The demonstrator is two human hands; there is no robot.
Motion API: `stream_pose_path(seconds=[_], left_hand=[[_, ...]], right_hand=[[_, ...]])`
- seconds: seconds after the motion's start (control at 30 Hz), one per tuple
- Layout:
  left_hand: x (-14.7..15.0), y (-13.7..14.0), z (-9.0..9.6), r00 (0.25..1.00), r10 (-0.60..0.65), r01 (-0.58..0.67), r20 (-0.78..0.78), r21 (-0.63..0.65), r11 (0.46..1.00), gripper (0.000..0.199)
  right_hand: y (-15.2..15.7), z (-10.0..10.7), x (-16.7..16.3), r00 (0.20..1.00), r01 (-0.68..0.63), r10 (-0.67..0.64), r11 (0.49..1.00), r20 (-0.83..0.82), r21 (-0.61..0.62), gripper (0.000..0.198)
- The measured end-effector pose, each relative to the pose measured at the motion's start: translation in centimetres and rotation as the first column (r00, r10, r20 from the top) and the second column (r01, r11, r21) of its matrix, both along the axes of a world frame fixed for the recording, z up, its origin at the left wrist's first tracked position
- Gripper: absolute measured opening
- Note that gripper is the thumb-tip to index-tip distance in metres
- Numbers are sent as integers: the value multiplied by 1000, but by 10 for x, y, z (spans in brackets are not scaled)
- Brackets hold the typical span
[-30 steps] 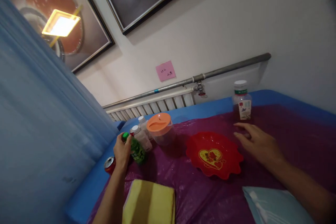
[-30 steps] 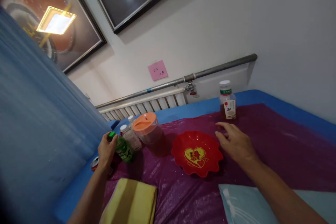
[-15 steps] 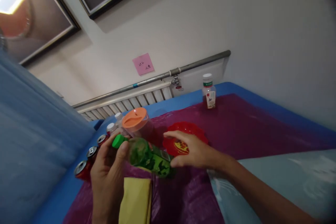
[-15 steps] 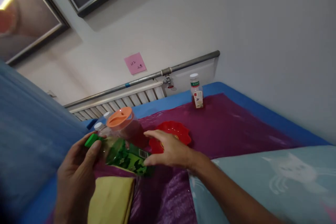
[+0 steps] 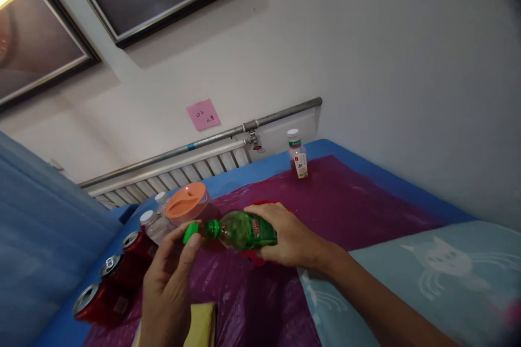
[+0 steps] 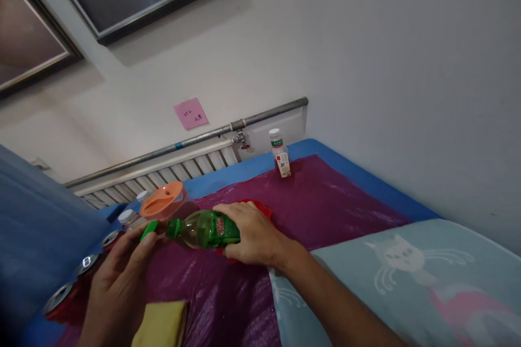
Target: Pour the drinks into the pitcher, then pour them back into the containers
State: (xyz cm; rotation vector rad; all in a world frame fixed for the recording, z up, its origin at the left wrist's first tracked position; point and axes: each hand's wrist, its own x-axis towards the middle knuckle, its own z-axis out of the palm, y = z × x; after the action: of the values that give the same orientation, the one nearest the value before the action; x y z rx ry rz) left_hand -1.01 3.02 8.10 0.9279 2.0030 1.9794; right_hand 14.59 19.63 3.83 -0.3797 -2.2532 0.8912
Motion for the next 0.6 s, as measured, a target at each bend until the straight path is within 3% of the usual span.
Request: stream_pose_path(seconds=[0.07,0.13,0.2,0.3,0.37,0.4,0.47,0.53,0.6], left_hand=[[-3,-4,-14,999,-9,11,38,-37,999,50],[-3,-6,-38,992,-127,130,28,-209,969,48],[-2,-5,-71,957,-289,260,-11,-401,878,36],[-2,-1,-115,914,-403,287,-53,-618,732,37],[-4,1,-130,908,-416,258,-51,-713,652,45],[-7,1,-132,916,-400,246,-41,-729,639,48],[-16,0,-125,945,-328,234,-6,-689,686,54],[-31,-2,-109,977,-206,206,62,-542,814,49],[-52,-2,-91,985,-30,84,170,-317,945,38]], right_hand=[[4,-2,-1,997,76,-75,997,-21,35,75],[9,-4,-1,984,164,-165,986,-65,-11,76],[14,-7,-2,967,224,-233,971,-104,-87,76],[18,-11,-2,953,236,-265,954,-148,-186,75],[20,-13,-2,951,223,-264,946,-160,-236,74],[21,-14,-3,951,216,-263,942,-163,-257,74],[21,-15,-3,952,206,-260,935,-163,-290,73],[22,-16,-4,950,206,-267,925,-160,-319,73],[22,-16,-4,948,219,-281,917,-151,-334,74]])
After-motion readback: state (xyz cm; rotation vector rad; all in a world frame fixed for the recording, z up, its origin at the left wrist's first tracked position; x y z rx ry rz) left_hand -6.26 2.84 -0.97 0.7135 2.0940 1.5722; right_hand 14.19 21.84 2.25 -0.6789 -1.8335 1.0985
